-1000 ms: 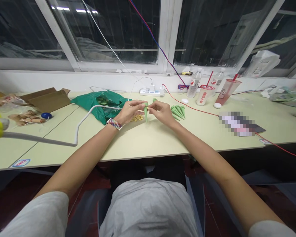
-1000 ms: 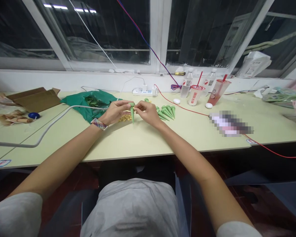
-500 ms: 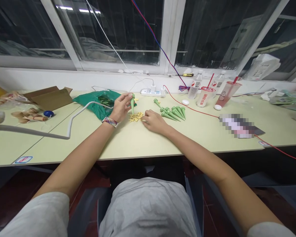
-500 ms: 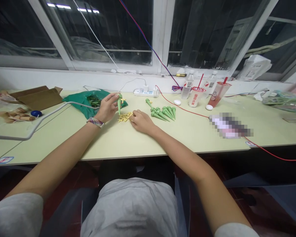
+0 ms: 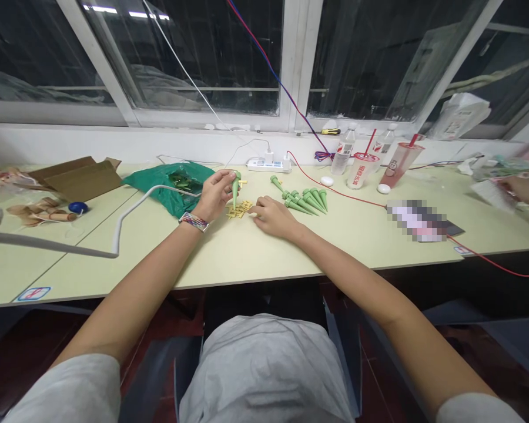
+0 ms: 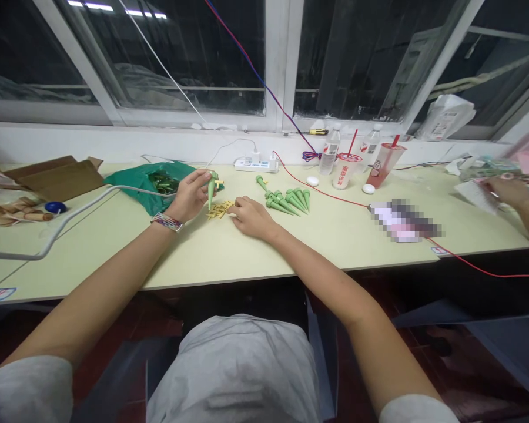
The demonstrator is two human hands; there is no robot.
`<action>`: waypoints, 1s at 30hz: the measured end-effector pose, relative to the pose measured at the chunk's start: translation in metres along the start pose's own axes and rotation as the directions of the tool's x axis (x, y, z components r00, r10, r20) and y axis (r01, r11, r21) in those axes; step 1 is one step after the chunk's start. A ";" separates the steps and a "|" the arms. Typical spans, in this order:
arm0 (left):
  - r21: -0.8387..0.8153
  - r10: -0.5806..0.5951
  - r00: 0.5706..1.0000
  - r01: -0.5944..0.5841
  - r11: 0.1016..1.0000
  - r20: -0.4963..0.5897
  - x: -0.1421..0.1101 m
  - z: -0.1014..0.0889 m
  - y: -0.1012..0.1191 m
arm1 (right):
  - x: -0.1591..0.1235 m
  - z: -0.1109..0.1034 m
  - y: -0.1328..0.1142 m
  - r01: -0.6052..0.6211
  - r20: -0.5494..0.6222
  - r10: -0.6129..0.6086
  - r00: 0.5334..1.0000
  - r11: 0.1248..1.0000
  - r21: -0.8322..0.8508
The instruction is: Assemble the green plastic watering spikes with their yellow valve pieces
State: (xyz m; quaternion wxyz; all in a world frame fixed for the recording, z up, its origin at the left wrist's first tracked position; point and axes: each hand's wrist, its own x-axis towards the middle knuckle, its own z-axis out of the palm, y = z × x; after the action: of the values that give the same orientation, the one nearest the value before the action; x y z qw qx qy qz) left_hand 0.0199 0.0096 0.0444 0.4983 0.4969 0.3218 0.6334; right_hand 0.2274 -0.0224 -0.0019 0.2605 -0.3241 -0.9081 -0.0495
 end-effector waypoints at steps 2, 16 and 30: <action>0.005 -0.012 1.000 0.012 1.000 0.006 0.000 0.001 -0.001 | 0.000 0.001 0.002 -0.042 0.001 0.042 0.999 0.999 0.002; 0.033 -0.061 0.998 0.060 0.998 0.028 -0.008 0.006 -0.003 | -0.011 -0.018 0.018 -0.176 0.070 0.171 0.983 0.982 0.073; 0.064 -0.082 0.986 0.073 0.995 0.146 -0.018 0.014 -0.014 | -0.012 -0.015 0.032 -0.200 -0.073 0.244 0.967 0.904 0.377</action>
State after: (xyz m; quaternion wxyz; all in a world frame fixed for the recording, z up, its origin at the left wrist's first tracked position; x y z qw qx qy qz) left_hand 0.0376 -0.0042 0.0302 0.5304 0.5443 0.3212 0.5650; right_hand 0.2616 -0.0075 0.0025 0.3737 -0.3676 -0.8413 0.1321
